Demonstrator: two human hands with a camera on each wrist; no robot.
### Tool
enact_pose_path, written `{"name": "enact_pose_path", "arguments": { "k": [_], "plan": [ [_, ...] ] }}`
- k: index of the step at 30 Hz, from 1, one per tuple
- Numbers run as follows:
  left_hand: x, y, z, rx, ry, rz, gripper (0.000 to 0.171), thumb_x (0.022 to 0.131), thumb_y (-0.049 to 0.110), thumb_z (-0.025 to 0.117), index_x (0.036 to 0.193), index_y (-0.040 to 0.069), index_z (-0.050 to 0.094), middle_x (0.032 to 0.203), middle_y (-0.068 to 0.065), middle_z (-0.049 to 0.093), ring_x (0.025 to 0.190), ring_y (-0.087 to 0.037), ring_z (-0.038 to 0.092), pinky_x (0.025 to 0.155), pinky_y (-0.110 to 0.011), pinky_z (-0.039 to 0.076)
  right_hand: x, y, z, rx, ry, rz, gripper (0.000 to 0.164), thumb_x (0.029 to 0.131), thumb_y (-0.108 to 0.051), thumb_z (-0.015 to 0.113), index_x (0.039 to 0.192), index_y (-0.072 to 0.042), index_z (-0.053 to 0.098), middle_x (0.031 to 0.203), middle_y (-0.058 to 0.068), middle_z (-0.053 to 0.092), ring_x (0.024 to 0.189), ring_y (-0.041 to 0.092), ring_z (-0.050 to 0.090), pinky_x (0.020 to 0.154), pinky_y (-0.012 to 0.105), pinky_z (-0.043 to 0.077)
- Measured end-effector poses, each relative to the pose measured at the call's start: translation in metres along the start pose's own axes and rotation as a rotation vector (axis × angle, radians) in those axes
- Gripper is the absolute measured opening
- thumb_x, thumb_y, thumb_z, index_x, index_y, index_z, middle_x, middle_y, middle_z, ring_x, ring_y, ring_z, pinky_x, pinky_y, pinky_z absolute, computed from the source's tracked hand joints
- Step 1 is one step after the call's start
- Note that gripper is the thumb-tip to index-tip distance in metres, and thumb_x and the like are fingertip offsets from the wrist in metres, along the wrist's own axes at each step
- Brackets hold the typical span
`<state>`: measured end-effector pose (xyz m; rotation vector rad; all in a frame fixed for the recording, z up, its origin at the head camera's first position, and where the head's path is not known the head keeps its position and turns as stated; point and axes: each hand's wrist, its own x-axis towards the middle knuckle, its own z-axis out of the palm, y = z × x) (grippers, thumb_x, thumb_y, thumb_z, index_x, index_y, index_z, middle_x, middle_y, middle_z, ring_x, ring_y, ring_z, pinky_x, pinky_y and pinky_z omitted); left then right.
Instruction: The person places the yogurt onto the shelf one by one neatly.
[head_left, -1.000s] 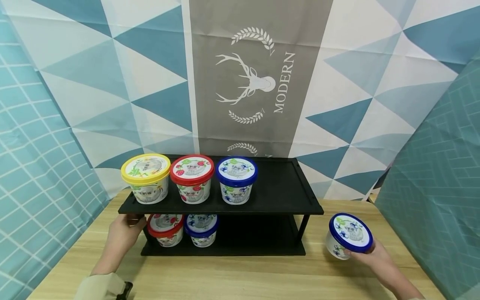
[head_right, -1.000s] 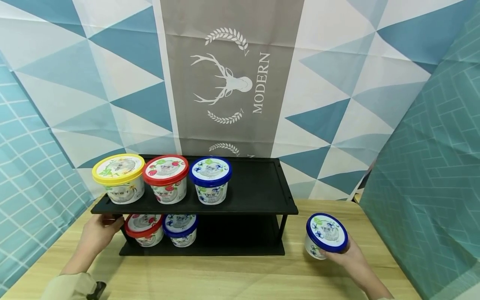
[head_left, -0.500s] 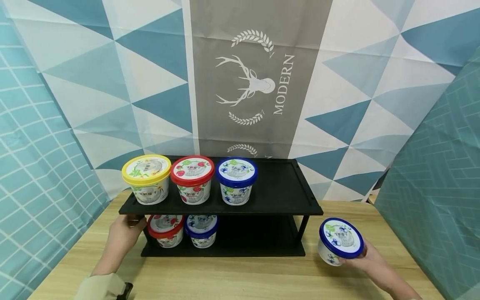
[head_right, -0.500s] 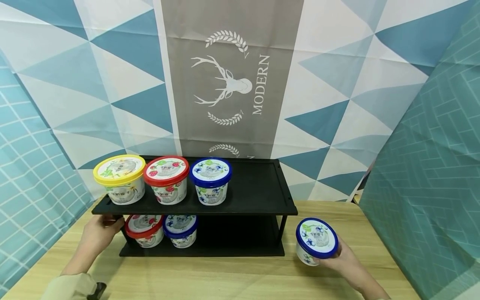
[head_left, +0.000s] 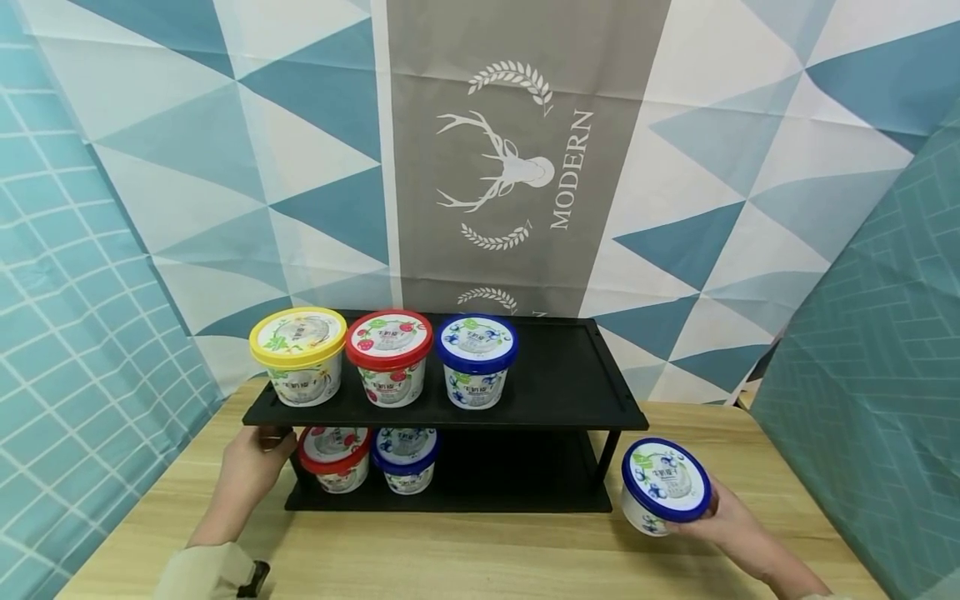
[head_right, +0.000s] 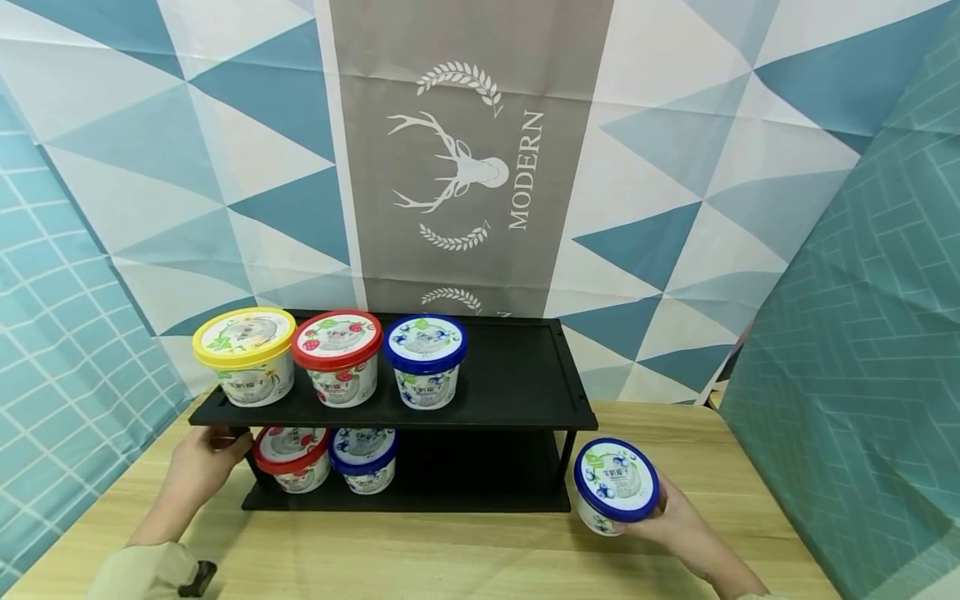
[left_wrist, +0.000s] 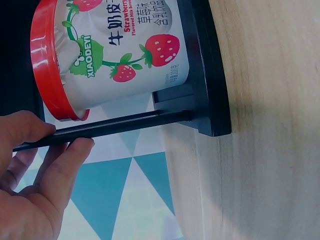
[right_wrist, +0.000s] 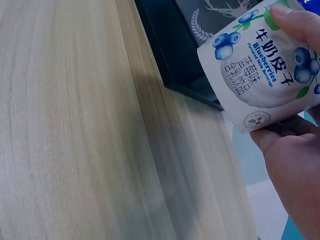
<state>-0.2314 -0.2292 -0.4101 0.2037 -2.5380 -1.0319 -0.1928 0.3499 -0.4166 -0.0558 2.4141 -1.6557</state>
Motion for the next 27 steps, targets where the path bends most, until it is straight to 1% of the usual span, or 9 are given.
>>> {"name": "enact_pose_path", "arguments": {
  "k": [4,5,8,10,16,21,24,27],
  "plan": [
    [0.0,0.0,0.0,0.0,0.003,0.011,0.028,0.083,0.015,0.053,0.107,0.001,0.049,0.097,-0.025,0.059,0.09,-0.039,0.058,0.068,-0.04,0.051,0.0,-0.003,0.003,0.001,-0.033,-0.021,0.091,0.07,-0.01,0.071,0.137,0.002,0.01,0.134,0.028,0.028,0.117,0.031,0.042,0.086,0.029,0.047],
    [0.0,0.0,0.0,-0.002,0.003,0.012,0.028,0.083,0.015,0.053,0.107,0.001,0.049,0.097,-0.025,0.059,0.091,-0.039,0.058,0.069,-0.042,0.051,0.0,-0.003,0.003,-0.001,-0.041,-0.028,0.091,0.07,-0.01,0.071,0.137,0.002,0.009,0.134,0.029,0.028,0.117,0.03,0.043,0.087,0.029,0.047],
    [-0.001,-0.001,-0.001,-0.003,0.002,0.011,0.027,0.083,0.014,0.053,0.106,0.0,0.05,0.097,-0.025,0.059,0.091,-0.039,0.058,0.069,-0.041,0.051,0.0,-0.004,0.005,0.002,-0.06,-0.027,0.092,0.07,-0.01,0.071,0.137,0.002,0.01,0.134,0.028,0.028,0.116,0.029,0.043,0.087,0.028,0.047],
    [-0.001,-0.001,-0.001,-0.004,0.0,0.01,0.027,0.083,0.014,0.053,0.106,0.0,0.049,0.097,-0.025,0.059,0.091,-0.039,0.058,0.069,-0.041,0.051,0.001,-0.005,0.005,-0.004,-0.068,-0.03,0.091,0.07,-0.011,0.071,0.136,0.003,0.01,0.134,0.029,0.028,0.117,0.031,0.043,0.088,0.031,0.047],
    [0.0,-0.001,-0.001,-0.004,0.004,0.007,0.027,0.083,0.014,0.054,0.105,0.0,0.049,0.096,-0.025,0.059,0.09,-0.039,0.058,0.069,-0.041,0.051,0.006,-0.007,0.01,-0.006,-0.074,-0.007,0.092,0.069,-0.013,0.073,0.137,0.0,0.012,0.135,0.027,0.028,0.12,0.037,0.039,0.092,0.04,0.044],
    [-0.001,-0.001,-0.001,-0.002,-0.001,0.0,0.027,0.083,0.014,0.053,0.106,0.0,0.049,0.097,-0.025,0.058,0.09,-0.039,0.058,0.068,-0.039,0.051,0.008,-0.009,0.016,-0.014,-0.073,0.011,0.091,0.07,-0.016,0.073,0.137,-0.003,0.013,0.136,0.025,0.029,0.121,0.039,0.036,0.093,0.044,0.043],
    [-0.001,-0.001,-0.001,0.0,-0.001,0.002,0.027,0.083,0.015,0.053,0.106,0.001,0.049,0.097,-0.025,0.058,0.09,-0.038,0.058,0.067,-0.037,0.051,0.009,-0.009,0.02,-0.009,-0.08,-0.003,0.091,0.069,-0.015,0.073,0.138,-0.004,0.014,0.136,0.025,0.03,0.122,0.04,0.036,0.093,0.044,0.043],
    [0.0,-0.002,0.0,-0.003,0.009,0.014,0.027,0.082,0.014,0.053,0.106,0.001,0.049,0.096,-0.025,0.058,0.089,-0.039,0.058,0.067,-0.039,0.051,0.011,-0.01,0.024,-0.009,-0.081,-0.01,0.091,0.069,-0.014,0.073,0.138,-0.005,0.014,0.136,0.024,0.031,0.122,0.04,0.035,0.093,0.045,0.042]
  ]
}}
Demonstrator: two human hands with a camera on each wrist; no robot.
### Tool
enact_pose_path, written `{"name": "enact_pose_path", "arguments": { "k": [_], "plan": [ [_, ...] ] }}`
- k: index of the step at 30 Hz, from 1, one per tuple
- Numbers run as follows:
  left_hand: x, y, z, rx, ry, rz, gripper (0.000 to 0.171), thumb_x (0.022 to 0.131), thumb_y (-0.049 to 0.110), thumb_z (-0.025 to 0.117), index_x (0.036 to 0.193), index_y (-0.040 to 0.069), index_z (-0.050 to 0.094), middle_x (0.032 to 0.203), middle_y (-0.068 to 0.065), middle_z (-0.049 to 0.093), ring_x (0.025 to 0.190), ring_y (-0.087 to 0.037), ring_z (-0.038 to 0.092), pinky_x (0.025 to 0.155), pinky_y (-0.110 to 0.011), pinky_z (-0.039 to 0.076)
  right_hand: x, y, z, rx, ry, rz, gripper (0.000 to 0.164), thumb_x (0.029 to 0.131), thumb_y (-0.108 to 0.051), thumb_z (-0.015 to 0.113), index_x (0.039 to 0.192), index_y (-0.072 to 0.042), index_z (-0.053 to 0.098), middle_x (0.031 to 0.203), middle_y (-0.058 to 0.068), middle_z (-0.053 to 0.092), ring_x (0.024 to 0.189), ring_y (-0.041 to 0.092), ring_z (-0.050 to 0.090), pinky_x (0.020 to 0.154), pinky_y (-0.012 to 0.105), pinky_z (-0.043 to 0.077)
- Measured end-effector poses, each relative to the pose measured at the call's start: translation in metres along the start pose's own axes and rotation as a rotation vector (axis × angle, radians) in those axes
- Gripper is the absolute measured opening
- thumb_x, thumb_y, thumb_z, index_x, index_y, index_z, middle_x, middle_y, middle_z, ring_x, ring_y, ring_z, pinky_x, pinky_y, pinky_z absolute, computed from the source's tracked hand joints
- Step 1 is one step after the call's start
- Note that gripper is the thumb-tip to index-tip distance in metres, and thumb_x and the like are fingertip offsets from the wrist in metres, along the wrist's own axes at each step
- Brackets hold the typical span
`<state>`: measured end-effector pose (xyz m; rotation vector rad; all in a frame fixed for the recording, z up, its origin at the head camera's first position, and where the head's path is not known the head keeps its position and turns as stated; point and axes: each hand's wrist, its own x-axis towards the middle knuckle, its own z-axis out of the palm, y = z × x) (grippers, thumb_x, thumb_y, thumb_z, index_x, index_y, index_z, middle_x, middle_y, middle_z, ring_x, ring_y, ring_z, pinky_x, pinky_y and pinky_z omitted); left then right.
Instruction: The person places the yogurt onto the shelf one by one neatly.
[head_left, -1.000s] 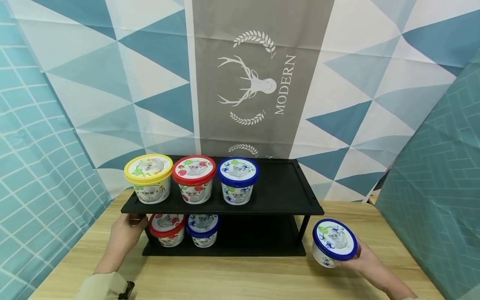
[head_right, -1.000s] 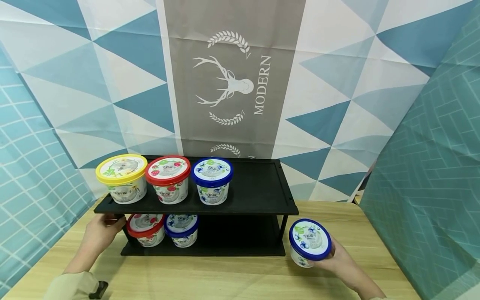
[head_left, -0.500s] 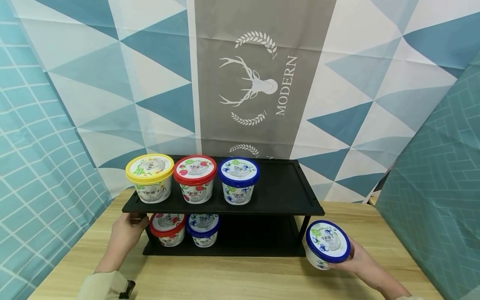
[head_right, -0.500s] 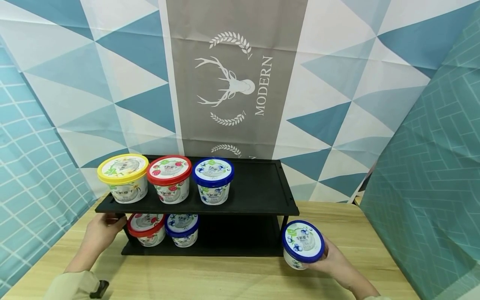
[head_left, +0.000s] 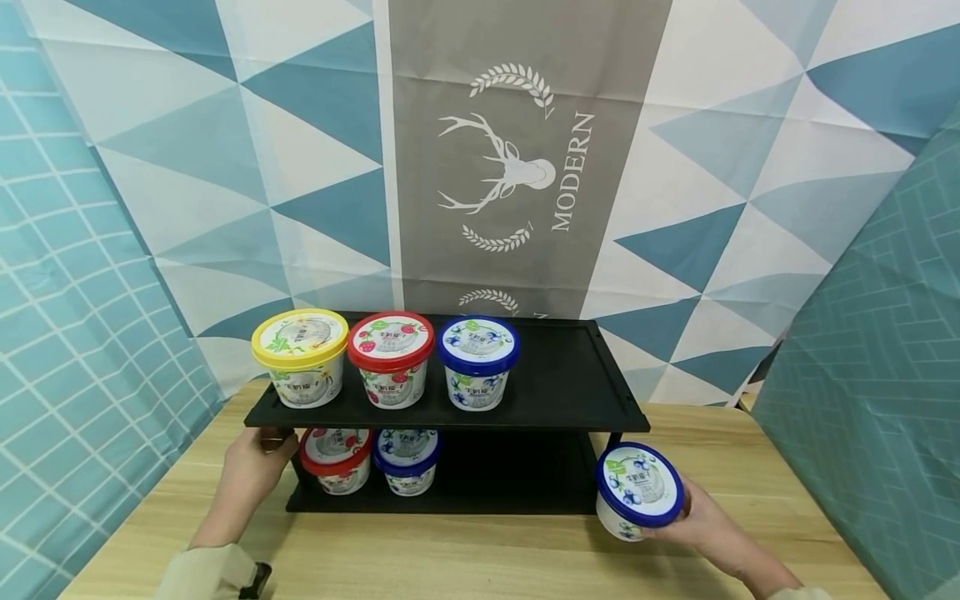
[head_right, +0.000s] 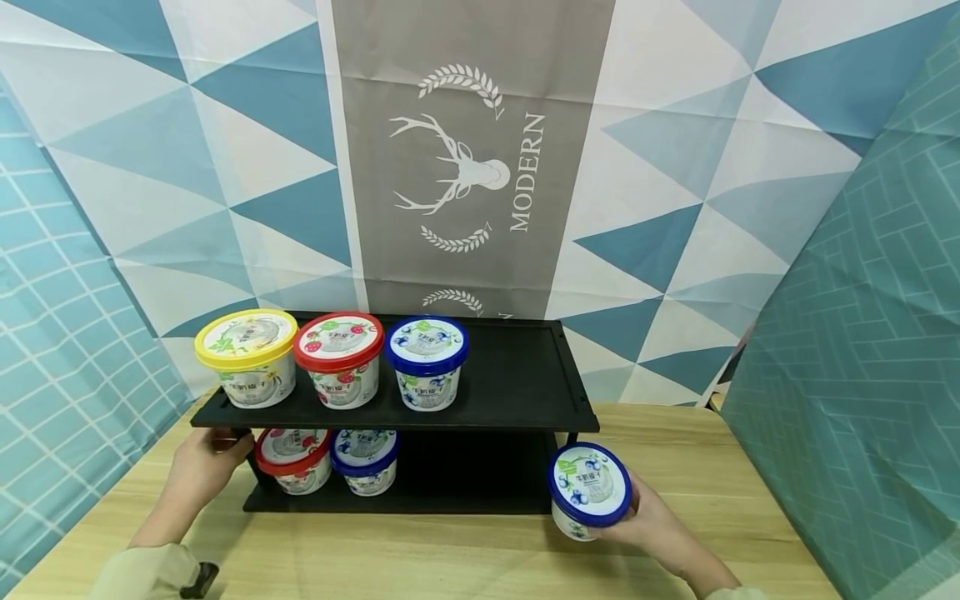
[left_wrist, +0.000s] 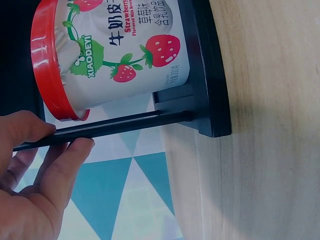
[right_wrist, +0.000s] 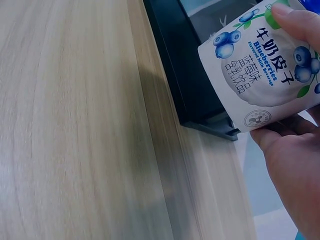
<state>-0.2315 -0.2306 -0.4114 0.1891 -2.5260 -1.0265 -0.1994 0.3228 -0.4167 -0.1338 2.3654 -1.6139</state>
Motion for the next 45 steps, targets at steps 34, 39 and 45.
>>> {"name": "enact_pose_path", "arguments": {
  "k": [34,39,45],
  "plan": [
    [-0.001,0.0,0.0,-0.005,-0.019,-0.01,0.03,0.083,0.014,0.052,0.109,0.001,0.047,0.099,-0.025,0.058,0.092,-0.04,0.057,0.072,-0.044,0.051,0.027,-0.007,0.039,-0.011,0.009,-0.076,0.093,0.062,-0.015,0.079,0.136,-0.007,0.023,0.132,0.019,0.038,0.12,0.035,0.038,0.092,0.043,0.043],
    [-0.001,0.0,0.001,-0.009,-0.012,-0.002,0.028,0.083,0.014,0.052,0.107,0.001,0.048,0.098,-0.025,0.058,0.092,-0.039,0.057,0.074,-0.045,0.05,0.03,-0.008,0.042,0.012,-0.011,-0.09,0.093,0.062,-0.014,0.078,0.136,-0.007,0.022,0.133,0.019,0.037,0.121,0.036,0.037,0.092,0.041,0.044],
    [-0.001,0.0,0.0,-0.007,-0.009,-0.012,0.028,0.083,0.013,0.053,0.108,0.001,0.048,0.097,-0.024,0.058,0.091,-0.038,0.057,0.07,-0.042,0.051,0.036,-0.008,0.047,0.038,-0.018,-0.108,0.09,0.063,-0.013,0.077,0.135,-0.007,0.024,0.132,0.018,0.038,0.121,0.035,0.037,0.094,0.041,0.042]
  ]
}}
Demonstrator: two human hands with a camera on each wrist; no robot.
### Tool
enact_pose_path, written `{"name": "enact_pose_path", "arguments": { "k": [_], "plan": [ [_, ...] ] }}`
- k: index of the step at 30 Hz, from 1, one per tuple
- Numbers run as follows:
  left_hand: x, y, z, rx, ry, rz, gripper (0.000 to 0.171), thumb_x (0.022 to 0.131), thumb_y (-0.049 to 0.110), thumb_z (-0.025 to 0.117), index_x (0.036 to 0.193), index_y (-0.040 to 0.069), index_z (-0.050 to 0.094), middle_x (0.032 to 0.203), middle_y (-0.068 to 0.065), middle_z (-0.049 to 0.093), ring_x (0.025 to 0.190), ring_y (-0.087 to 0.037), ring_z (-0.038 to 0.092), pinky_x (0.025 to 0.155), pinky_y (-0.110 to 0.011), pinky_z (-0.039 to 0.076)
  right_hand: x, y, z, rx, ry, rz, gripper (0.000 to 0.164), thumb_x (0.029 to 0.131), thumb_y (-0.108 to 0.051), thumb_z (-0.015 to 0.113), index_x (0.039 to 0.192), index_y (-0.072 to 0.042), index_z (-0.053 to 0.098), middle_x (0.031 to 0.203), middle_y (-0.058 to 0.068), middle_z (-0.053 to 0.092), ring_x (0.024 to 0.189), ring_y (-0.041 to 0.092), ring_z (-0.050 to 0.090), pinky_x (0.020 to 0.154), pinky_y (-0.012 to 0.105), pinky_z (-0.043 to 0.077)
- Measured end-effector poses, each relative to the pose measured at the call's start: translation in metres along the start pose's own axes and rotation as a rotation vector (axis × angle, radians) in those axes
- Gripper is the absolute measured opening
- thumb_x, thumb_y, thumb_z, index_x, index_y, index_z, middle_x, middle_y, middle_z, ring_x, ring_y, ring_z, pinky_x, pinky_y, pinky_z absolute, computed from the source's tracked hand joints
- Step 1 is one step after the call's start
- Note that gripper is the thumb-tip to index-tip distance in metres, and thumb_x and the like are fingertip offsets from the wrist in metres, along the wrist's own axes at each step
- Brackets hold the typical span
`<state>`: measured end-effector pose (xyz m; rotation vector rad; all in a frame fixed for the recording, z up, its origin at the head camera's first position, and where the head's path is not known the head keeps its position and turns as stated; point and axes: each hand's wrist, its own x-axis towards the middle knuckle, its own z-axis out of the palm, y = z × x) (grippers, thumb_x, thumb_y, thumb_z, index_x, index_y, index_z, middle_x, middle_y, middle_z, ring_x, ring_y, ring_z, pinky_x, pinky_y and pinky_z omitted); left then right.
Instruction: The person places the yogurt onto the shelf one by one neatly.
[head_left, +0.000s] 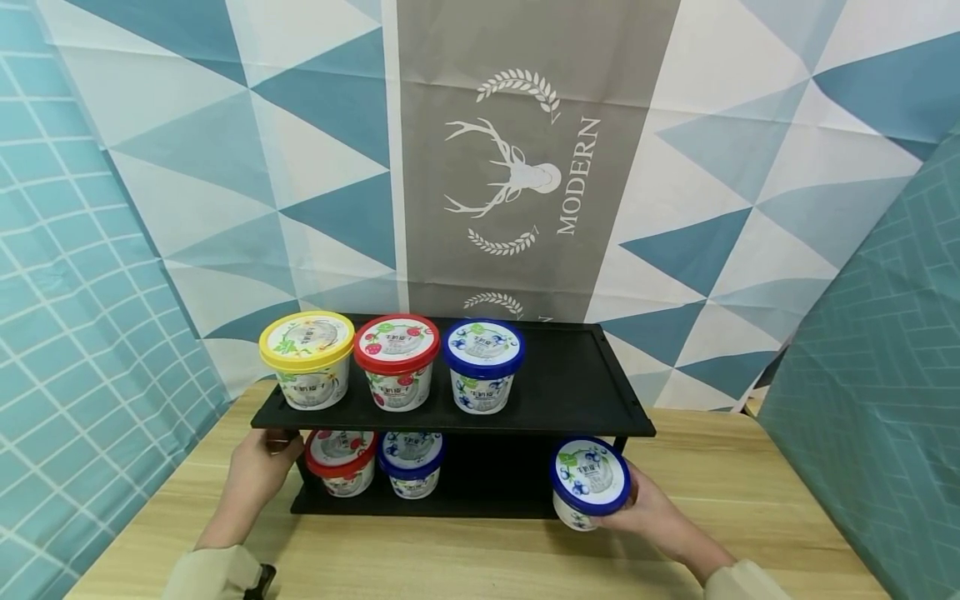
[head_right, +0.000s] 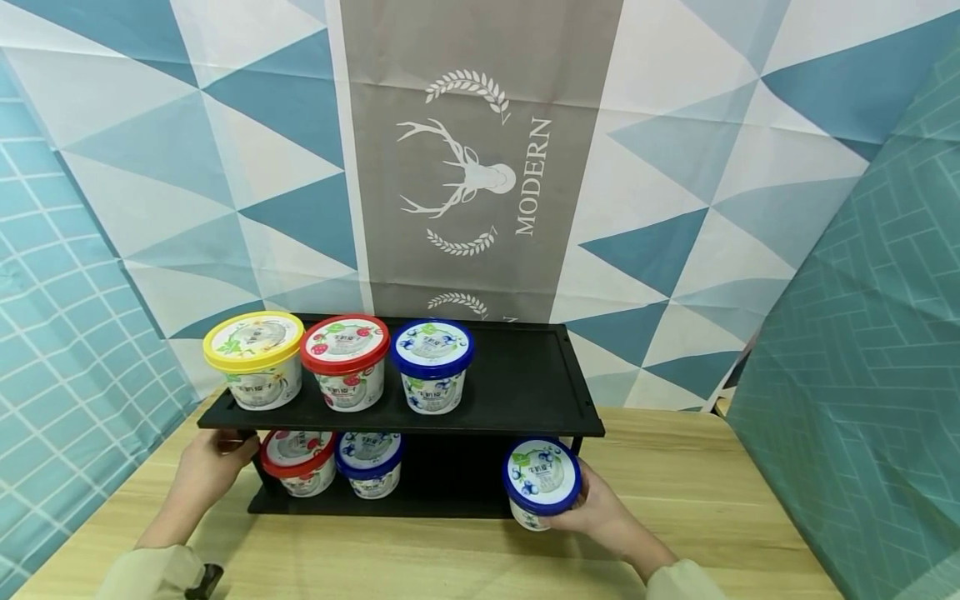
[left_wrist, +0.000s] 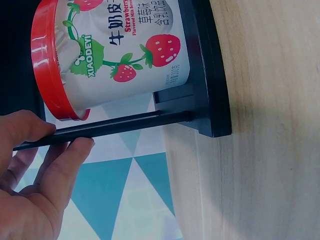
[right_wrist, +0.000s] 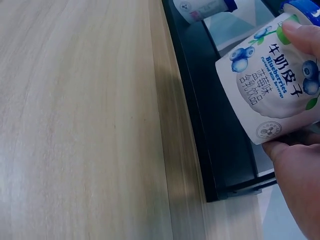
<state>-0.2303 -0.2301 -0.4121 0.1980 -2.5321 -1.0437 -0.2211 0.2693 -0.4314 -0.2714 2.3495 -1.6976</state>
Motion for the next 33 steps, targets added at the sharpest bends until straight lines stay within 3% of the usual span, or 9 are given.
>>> {"name": "enact_pose_path", "arguments": {
  "k": [16,22,33],
  "plan": [
    [0.0,0.001,-0.001,-0.008,0.0,0.007,0.028,0.084,0.015,0.052,0.107,0.002,0.047,0.097,-0.024,0.058,0.091,-0.038,0.058,0.068,-0.038,0.051,0.012,-0.003,0.013,0.0,0.002,-0.008,0.091,0.061,-0.015,0.079,0.135,-0.01,0.026,0.131,0.014,0.04,0.122,0.033,0.038,0.099,0.045,0.036],
    [-0.001,0.0,-0.001,0.002,-0.006,-0.007,0.028,0.084,0.016,0.052,0.108,0.001,0.048,0.096,-0.022,0.059,0.092,-0.037,0.058,0.065,-0.033,0.05,0.016,-0.006,0.02,-0.003,0.0,-0.019,0.094,0.06,-0.015,0.08,0.136,-0.01,0.024,0.132,0.013,0.04,0.122,0.031,0.038,0.099,0.042,0.036],
    [-0.001,-0.001,0.0,0.004,-0.006,0.002,0.029,0.084,0.016,0.052,0.109,0.001,0.048,0.098,-0.023,0.058,0.091,-0.037,0.057,0.066,-0.036,0.05,0.026,-0.006,0.028,0.043,-0.042,-0.027,0.09,0.062,-0.015,0.078,0.134,-0.01,0.025,0.13,0.012,0.04,0.119,0.028,0.041,0.094,0.033,0.041]
  ]
}}
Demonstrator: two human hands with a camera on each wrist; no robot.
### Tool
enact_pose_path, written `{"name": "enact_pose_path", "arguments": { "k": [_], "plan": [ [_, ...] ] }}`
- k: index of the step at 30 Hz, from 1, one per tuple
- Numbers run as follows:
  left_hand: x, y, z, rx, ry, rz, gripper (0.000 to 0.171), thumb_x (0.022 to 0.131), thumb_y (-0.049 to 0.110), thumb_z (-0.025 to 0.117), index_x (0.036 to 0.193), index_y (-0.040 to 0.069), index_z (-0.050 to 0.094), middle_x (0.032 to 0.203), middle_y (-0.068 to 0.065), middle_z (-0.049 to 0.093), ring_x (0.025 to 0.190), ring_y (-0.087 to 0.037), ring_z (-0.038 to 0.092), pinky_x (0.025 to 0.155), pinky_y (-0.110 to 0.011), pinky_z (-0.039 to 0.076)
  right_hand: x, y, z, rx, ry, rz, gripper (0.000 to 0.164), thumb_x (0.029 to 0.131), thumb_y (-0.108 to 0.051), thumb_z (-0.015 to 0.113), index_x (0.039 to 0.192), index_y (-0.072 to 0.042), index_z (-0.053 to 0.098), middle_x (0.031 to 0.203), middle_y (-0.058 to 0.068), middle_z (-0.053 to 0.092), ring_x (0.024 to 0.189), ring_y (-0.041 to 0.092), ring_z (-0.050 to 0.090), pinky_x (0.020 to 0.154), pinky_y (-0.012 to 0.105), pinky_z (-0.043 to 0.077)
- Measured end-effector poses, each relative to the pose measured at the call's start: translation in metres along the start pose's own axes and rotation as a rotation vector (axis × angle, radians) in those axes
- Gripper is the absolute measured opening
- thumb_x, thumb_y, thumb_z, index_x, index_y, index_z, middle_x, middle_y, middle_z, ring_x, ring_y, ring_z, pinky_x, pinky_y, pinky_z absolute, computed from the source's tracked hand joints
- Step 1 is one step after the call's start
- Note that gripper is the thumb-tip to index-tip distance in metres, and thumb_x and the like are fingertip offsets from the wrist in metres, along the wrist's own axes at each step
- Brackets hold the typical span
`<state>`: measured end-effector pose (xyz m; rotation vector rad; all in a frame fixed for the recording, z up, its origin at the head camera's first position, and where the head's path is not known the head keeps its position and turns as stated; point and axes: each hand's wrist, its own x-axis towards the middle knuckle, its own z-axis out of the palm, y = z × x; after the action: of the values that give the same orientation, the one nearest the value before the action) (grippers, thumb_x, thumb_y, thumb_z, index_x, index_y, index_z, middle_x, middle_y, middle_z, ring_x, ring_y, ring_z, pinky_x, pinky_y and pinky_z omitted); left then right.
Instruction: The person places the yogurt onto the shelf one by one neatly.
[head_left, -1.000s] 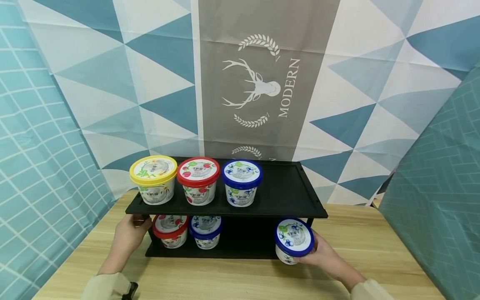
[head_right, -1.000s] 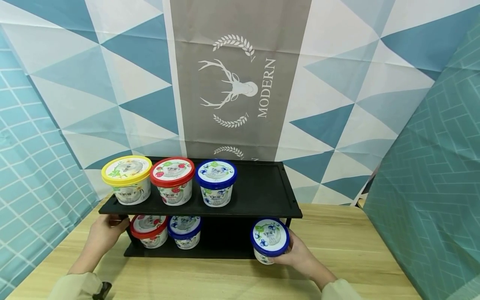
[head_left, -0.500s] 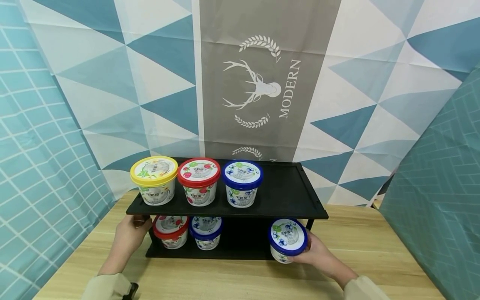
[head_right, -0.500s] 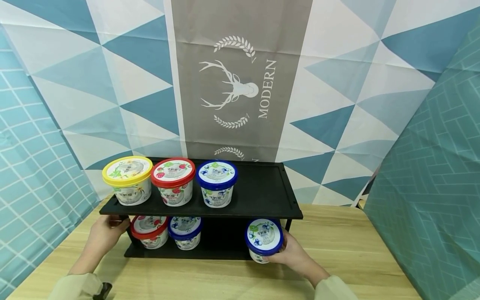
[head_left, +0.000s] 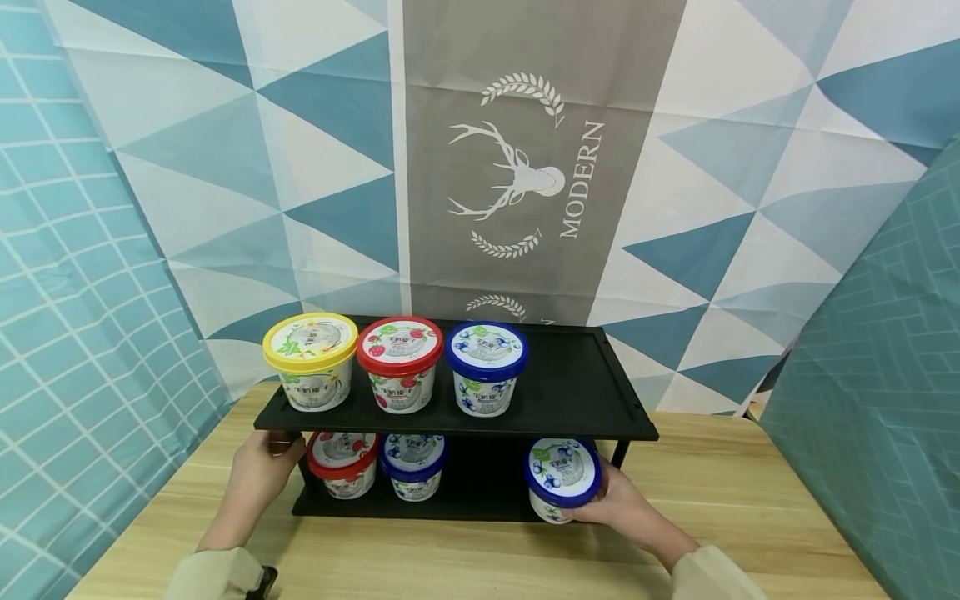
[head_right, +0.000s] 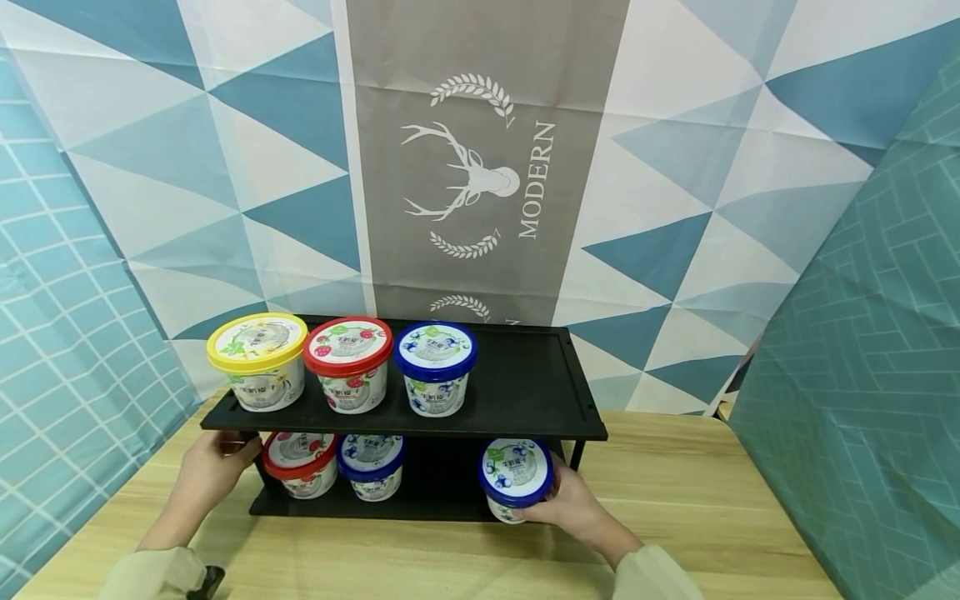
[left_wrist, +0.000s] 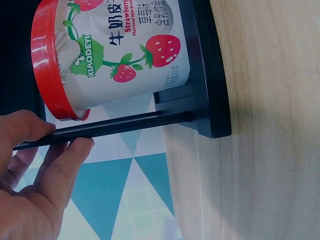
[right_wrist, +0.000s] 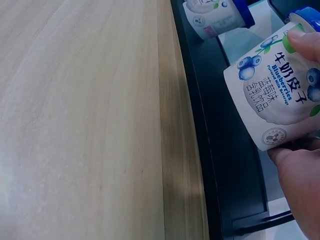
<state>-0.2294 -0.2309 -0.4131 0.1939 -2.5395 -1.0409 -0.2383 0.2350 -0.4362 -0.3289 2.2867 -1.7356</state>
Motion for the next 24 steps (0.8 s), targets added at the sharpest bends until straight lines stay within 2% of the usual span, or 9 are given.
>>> {"name": "enact_pose_path", "arguments": {
  "k": [11,17,24],
  "plan": [
    [-0.001,0.002,0.0,-0.016,-0.02,-0.033,0.03,0.085,0.018,0.052,0.11,0.001,0.048,0.101,-0.024,0.058,0.095,-0.037,0.056,0.069,-0.037,0.05,0.007,-0.003,0.01,-0.041,0.019,-0.013,0.086,0.064,-0.015,0.077,0.133,-0.007,0.028,0.127,0.015,0.043,0.114,0.026,0.046,0.091,0.033,0.044],
    [0.0,0.001,0.0,-0.016,-0.009,-0.025,0.03,0.085,0.016,0.053,0.11,0.002,0.048,0.1,-0.024,0.058,0.094,-0.037,0.057,0.07,-0.039,0.05,0.013,-0.006,0.015,-0.027,0.028,-0.01,0.09,0.063,-0.016,0.078,0.135,-0.009,0.024,0.13,0.014,0.039,0.117,0.028,0.042,0.091,0.035,0.044],
    [0.0,0.0,0.0,-0.02,0.001,-0.005,0.028,0.084,0.015,0.052,0.109,0.002,0.048,0.099,-0.023,0.058,0.092,-0.037,0.057,0.069,-0.04,0.051,0.019,-0.007,0.02,-0.018,-0.002,-0.02,0.089,0.065,-0.017,0.077,0.135,-0.013,0.024,0.132,0.012,0.038,0.119,0.028,0.04,0.095,0.039,0.041]
  ]
}}
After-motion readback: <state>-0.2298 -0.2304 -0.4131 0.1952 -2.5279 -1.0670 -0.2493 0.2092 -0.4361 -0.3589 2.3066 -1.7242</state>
